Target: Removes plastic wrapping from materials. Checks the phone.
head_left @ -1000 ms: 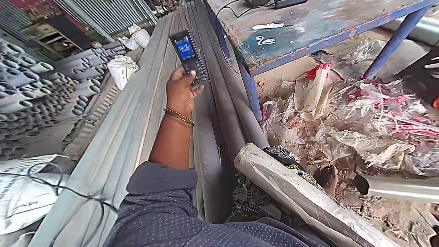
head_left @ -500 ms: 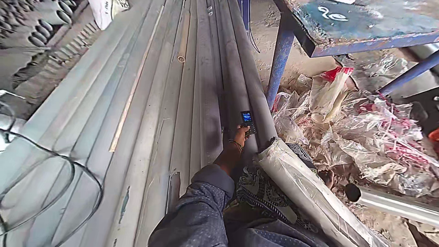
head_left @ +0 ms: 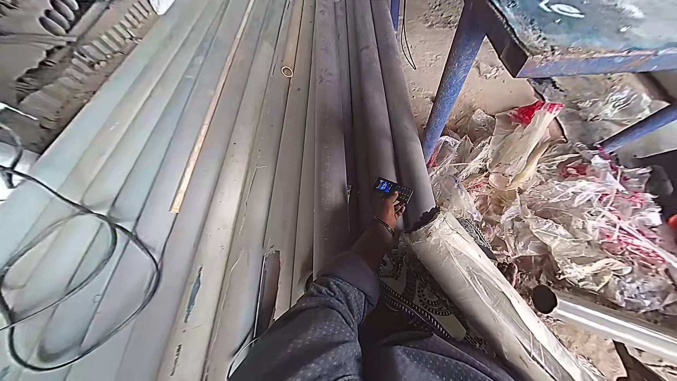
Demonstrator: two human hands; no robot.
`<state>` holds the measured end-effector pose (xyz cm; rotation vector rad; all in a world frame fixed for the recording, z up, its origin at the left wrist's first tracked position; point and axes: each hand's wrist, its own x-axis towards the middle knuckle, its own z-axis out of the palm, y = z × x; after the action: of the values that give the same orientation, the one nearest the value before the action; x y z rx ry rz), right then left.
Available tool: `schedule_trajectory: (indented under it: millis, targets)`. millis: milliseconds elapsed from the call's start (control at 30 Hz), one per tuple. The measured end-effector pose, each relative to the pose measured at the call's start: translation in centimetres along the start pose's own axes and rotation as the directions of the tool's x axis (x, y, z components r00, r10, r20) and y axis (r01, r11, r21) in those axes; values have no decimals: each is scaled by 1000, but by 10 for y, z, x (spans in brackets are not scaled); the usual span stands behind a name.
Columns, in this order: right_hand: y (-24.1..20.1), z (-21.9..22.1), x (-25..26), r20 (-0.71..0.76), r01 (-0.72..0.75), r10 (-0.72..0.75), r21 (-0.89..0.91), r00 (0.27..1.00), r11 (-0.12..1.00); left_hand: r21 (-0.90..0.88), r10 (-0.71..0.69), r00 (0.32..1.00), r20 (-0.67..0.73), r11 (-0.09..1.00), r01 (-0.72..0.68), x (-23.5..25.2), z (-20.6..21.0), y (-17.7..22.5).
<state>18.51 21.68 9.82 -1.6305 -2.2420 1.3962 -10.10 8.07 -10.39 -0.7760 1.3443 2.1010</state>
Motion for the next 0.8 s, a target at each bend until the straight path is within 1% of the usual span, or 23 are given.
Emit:
schedule_trajectory:
  millis: [67,100,200,233,267,333,433,500,567,667,733,767,800]
  targets:
    - [20,-11,9,37,19,-18,-20,999,1000,-19,17,1000,23,1000,-16,4,11,-4]
    - [22,-14,8,47,31,-30,-18,998,999,-35,27,998,49,999,-25,6,16,-5]
    - [10,-13,4,4,8,-8,-57,1000,998,-53,51,997,63,997,-47,12,32,-7]
    - [9,-13,3,-14,5,-6,-42,1000,999,-61,49,997,56,997,-46,12,37,-6]
    - [10,-14,2,-25,16,-16,13,1000,1000,-75,48,998,41,996,-44,14,42,-5]
    - [28,-20,7,-23,67,-66,88,998,994,-118,44,999,15,992,-42,23,49,-3]
    - [45,-24,16,-42,67,-63,112,997,991,-168,45,999,-4,985,-45,39,57,-4]
    - [50,-27,24,-2,71,-71,103,997,992,-167,31,999,17,986,-28,43,58,-5]
    - [53,-29,32,35,52,-55,88,998,995,-133,19,1000,24,991,-15,52,57,-9]
    - [53,-30,29,-17,0,2,131,1000,991,-91,-3,1000,-5,996,2,60,58,-15]
    - [59,-32,31,-1,15,-15,122,1000,992,-3,-13,1000,-12,1000,13,58,57,-14]
    - [60,-34,34,32,3,-6,93,999,996,58,-24,1000,-16,998,25,57,57,-13]
    - [53,-32,33,21,-35,33,79,999,996,120,-36,999,-15,992,38,56,55,-13]
